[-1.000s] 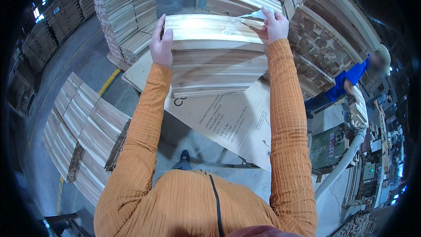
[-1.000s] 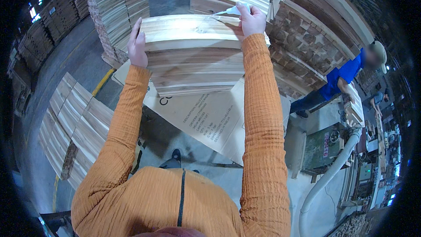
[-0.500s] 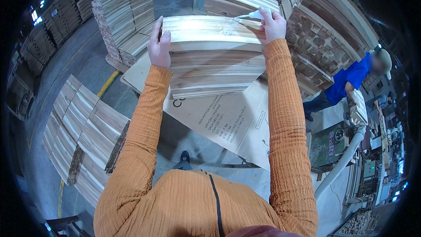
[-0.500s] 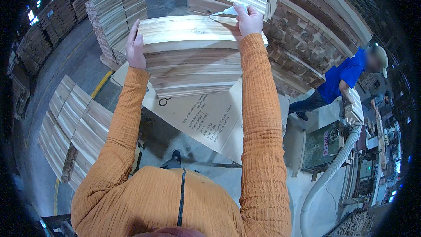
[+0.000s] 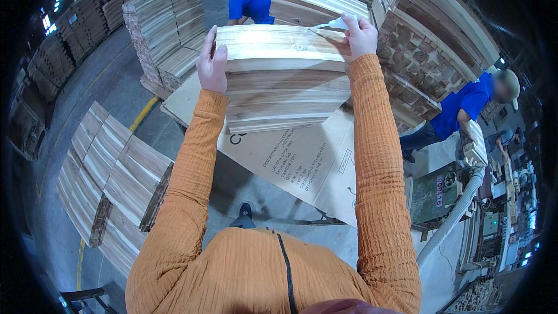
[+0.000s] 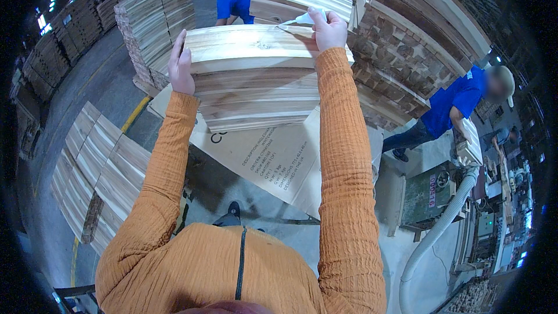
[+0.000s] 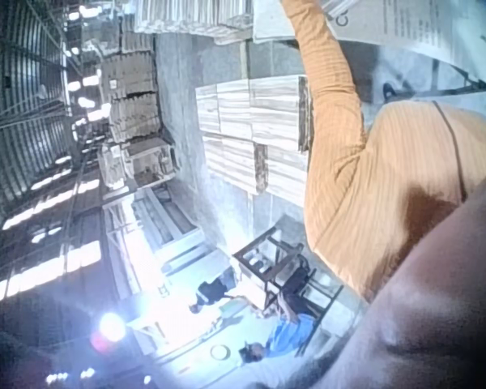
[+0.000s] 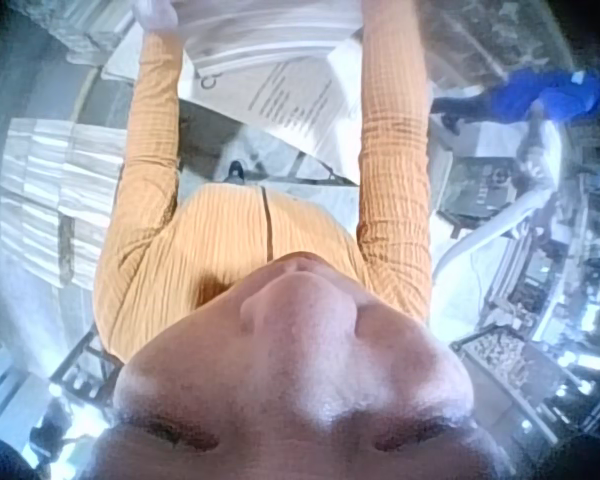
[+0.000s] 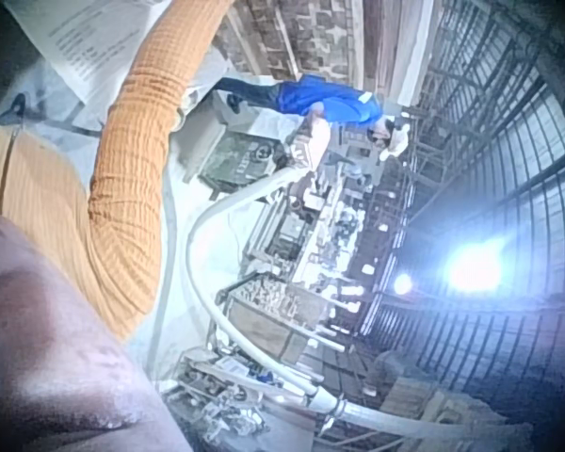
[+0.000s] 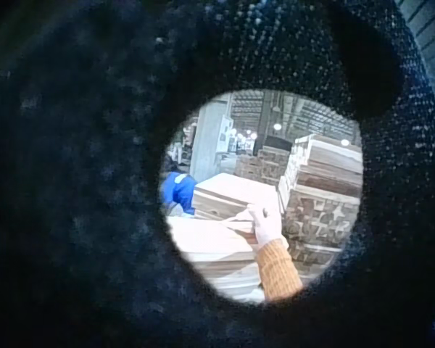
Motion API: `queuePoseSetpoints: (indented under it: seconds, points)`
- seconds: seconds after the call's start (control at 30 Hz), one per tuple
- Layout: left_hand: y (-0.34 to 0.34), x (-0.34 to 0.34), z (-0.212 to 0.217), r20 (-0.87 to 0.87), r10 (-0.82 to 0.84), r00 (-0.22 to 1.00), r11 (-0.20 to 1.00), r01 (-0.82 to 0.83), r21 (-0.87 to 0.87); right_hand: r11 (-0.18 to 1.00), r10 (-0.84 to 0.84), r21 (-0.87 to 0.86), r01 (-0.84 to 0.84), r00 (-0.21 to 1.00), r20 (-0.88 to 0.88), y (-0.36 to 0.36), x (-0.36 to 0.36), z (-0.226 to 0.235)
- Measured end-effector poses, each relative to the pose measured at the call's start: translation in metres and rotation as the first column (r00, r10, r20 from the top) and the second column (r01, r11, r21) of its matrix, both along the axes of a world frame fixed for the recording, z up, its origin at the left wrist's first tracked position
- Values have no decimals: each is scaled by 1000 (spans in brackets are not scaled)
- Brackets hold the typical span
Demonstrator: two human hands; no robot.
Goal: The person applies wood filler to defects on individual wooden planks using a small white spatula. They pick up each plank, spread the filler into holes or cracks, and place the plank back into a stack. The process is repeated for several planks in a workshop setting.
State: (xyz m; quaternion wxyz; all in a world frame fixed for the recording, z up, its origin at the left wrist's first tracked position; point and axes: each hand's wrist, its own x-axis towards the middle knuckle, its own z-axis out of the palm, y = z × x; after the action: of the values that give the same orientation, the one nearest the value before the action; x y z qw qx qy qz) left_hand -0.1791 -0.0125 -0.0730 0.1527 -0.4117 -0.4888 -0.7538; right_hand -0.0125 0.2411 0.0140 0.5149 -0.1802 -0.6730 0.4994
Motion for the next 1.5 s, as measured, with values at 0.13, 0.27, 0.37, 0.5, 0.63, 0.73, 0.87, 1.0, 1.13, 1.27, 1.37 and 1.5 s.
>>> queuePoseSetpoints:
  seconds: [0.13, 0.27, 0.37, 0.5, 0.63, 0.73, 0.87, 1.0, 1.13, 1.27, 1.37, 1.5]
  points:
    - [0, 4, 3, -2, -6, 1000, 1000, 6, 13, 1000, 27, 1, -27, 999, -17, 1, 2, 0]
    - [-2, 2, 1, 5, -14, 1000, 1000, 14, 6, 999, 41, -7, -41, 999, -29, 1, 0, 0]
    - [1, 5, 3, -13, -19, 1000, 1000, 19, 9, 999, 33, -7, -33, 999, -28, 2, 3, 0]
    - [0, 0, -1, 1, -56, 998, 998, 56, 40, 999, 50, -12, -51, 998, -23, -4, 2, 1]
    - [2, 0, -2, 17, -57, 998, 998, 57, 31, 998, 65, -7, -65, 998, -27, -2, 3, 1]
    - [2, 0, -2, 30, -60, 998, 998, 60, 22, 998, 58, 7, -58, 998, -31, 0, 3, 0]
    - [3, -2, -3, -5, -37, 999, 998, 37, 42, 997, 76, -13, -76, 996, -46, 1, 1, -1]
    - [1, 1, 2, -39, 14, 999, 1000, -14, 8, 999, 40, -14, -41, 999, -22, 0, 2, 0]
    - [1, -2, -1, -32, -6, 999, 999, 7, 32, 999, 31, -8, -31, 999, -23, -4, 0, 1]
    - [3, 2, 2, -16, -23, 1000, 999, 23, 29, 999, 19, -31, -20, 999, -34, -2, 2, 1]
    - [0, 1, 3, -18, -15, 1000, 999, 15, 30, 999, 32, -25, -33, 999, -34, -4, 0, 2]
    - [0, 2, 3, -9, -20, 1000, 1000, 20, 24, 995, 74, -60, -78, 994, -78, -1, 3, 1]
